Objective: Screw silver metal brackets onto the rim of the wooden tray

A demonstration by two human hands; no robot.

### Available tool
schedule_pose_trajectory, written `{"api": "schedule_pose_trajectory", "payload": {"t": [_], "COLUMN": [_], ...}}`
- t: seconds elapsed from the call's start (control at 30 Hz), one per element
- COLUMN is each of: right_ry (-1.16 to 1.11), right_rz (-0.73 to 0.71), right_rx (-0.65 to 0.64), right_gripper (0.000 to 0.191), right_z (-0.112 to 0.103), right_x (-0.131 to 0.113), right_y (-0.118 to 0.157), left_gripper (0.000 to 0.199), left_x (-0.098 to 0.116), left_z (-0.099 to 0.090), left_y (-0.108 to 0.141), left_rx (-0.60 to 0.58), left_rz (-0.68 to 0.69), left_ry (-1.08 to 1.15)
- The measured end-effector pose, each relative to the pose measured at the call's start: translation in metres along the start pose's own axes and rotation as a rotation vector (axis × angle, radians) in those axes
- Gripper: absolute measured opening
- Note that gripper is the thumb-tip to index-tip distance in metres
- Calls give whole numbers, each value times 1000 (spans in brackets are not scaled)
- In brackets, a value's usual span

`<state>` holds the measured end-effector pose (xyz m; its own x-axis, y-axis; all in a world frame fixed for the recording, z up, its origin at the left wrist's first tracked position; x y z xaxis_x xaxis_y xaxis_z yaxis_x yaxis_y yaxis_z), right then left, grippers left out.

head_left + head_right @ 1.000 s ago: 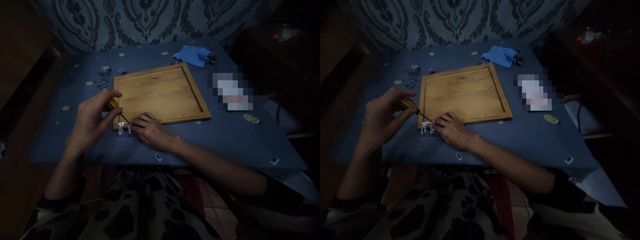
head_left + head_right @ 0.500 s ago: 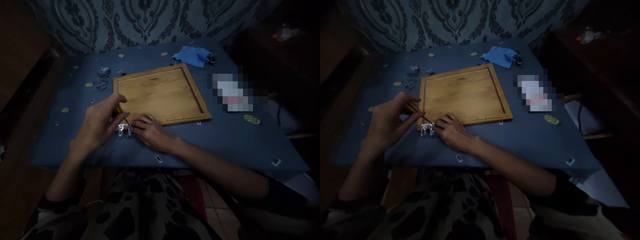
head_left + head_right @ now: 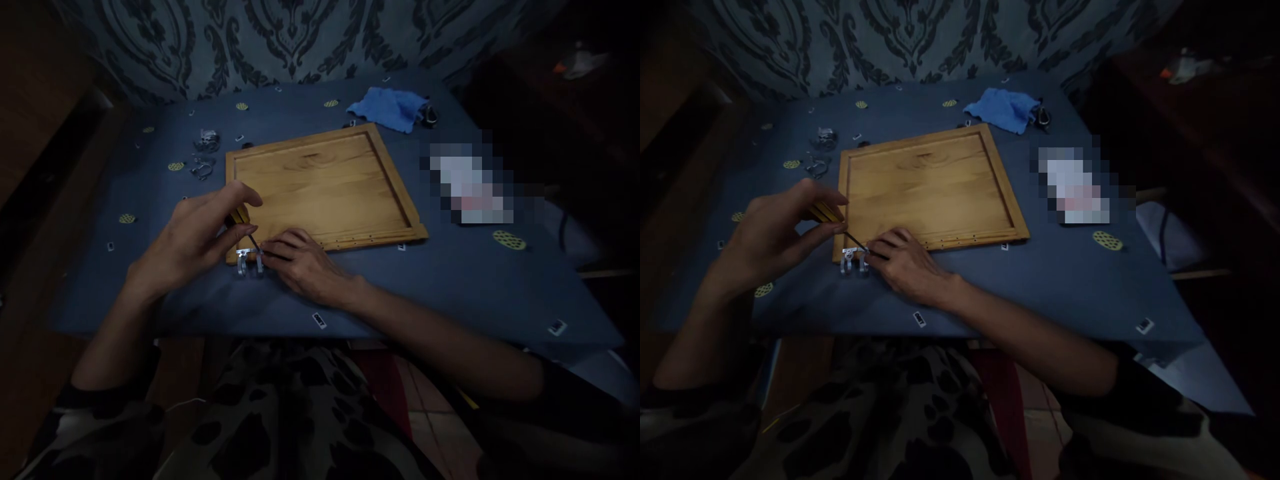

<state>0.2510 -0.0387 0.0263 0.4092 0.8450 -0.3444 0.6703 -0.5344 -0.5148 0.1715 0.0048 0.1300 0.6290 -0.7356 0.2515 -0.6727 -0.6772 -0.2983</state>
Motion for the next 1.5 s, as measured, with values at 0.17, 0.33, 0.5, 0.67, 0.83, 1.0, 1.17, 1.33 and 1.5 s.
{"api": "schedule_pose_trajectory", "payload": {"t": [0.17, 0.33, 0.5, 0.67, 0.83, 1.0, 1.17, 1.33, 1.5], "right_ry": [4, 12, 17, 33, 22, 8, -5, 13, 16], "right_rz": [5, 12, -9, -17, -2, -1, -32, -48, -40], "right_rx": [-13, -10, 11, 27, 8, 8, 53, 66, 47], "right_gripper": [29, 29, 29, 30, 29, 29, 28, 29, 29], "right_z": [1, 2, 2, 1, 3, 2, -3, -3, -1], "right_x": [1, 1, 0, -1, 1, 2, -2, -2, -1], "right_y": [0, 1, 1, 2, 1, 1, 1, 2, 2], "left_gripper": [22, 21, 21, 21, 24, 25, 30, 28, 27], "left_x": [0, 2, 2, 4, 6, 1, 1, -4, -6], "left_z": [4, 4, 7, 7, 10, -15, -43, -26, -13], "left_y": [-3, -7, -10, -13, -14, -8, 7, 10, 12], "left_rx": [-67, -97, -143, -157, -169, 30, 252, 181, 125], "left_rz": [44, 91, 108, 157, 194, 108, 87, 10, -52], "left_ry": [16, 10, 2, -2, 22, 93, 79, 6, -34]}}
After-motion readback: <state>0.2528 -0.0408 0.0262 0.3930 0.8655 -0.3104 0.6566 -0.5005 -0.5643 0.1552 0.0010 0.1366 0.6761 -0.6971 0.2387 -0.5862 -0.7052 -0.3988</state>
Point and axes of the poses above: each hand's wrist, its own y-axis away from the middle knuckle, its own z-axis out of the palm, x = y × z, the point moved 10 cm from there along -y, towards the middle knuckle, and after that the axes turned 6 degrees about -y, right-handed, at the moved point
